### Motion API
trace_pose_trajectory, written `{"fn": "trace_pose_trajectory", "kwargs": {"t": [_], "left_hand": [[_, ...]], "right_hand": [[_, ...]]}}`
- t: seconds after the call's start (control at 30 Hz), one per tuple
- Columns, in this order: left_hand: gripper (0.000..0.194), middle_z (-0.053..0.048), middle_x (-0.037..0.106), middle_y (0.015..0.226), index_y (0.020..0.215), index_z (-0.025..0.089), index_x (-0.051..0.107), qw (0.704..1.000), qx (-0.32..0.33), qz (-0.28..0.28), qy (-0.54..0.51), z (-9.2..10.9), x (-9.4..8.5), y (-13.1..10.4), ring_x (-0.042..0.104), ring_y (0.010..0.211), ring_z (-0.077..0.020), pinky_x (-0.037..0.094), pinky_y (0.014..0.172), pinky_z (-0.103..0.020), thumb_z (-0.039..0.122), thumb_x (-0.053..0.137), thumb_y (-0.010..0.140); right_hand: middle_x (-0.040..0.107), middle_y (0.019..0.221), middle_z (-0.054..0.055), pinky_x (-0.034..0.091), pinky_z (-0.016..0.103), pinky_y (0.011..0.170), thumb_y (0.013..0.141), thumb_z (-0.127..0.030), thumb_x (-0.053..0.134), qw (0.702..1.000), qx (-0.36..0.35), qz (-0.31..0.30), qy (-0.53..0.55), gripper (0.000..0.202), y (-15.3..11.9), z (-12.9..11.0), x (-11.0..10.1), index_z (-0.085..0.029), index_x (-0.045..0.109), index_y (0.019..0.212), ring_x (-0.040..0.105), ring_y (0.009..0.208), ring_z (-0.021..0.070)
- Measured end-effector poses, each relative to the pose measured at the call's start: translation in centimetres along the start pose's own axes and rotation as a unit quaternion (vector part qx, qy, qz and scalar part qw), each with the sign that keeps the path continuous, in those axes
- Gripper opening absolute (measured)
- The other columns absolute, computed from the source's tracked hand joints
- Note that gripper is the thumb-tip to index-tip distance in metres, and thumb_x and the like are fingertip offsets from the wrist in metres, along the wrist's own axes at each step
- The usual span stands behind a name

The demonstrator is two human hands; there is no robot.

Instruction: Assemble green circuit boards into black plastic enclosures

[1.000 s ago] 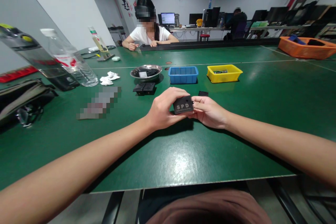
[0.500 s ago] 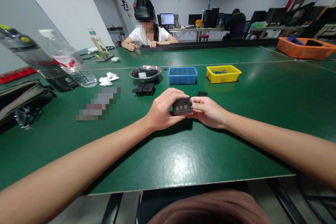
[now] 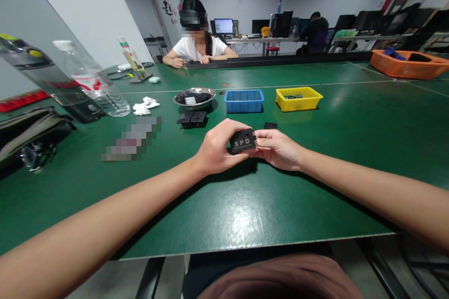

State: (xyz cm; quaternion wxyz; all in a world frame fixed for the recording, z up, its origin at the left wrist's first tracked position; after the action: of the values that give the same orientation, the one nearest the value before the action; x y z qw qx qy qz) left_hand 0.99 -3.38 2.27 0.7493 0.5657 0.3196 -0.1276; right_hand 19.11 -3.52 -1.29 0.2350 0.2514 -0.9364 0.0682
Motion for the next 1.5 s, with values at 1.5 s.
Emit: {"fn": "trace_pose_trajectory", "kwargs": {"t": [1.5], "left_hand": [[0.035,-0.009,0.075,0.101,0.109,0.016,0.062,1.0,-0.028,-0.005,-0.003,-0.11,-0.04,0.06,0.072,0.09,-0.0195,0.057,0.08,-0.03,0.04,0.074,0.087]], "right_hand": [[0.064,0.076,-0.001,0.053,0.031,0.081,0.06,-0.036,0.096,1.0,-0.03,-0.009,-0.003,0.039,-0.09,-0.12,0.08,-0.016,0.067,0.077,0.062,0.075,0.0133]]}}
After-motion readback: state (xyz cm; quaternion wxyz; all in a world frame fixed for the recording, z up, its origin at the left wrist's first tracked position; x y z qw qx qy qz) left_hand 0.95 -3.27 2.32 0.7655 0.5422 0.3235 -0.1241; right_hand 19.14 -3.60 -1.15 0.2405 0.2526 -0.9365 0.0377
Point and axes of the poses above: each hand's wrist, its own y-axis towards the middle knuckle, its own x-axis out of the palm, z = x × y, the point moved 2 cm from there along y, towards the middle knuckle
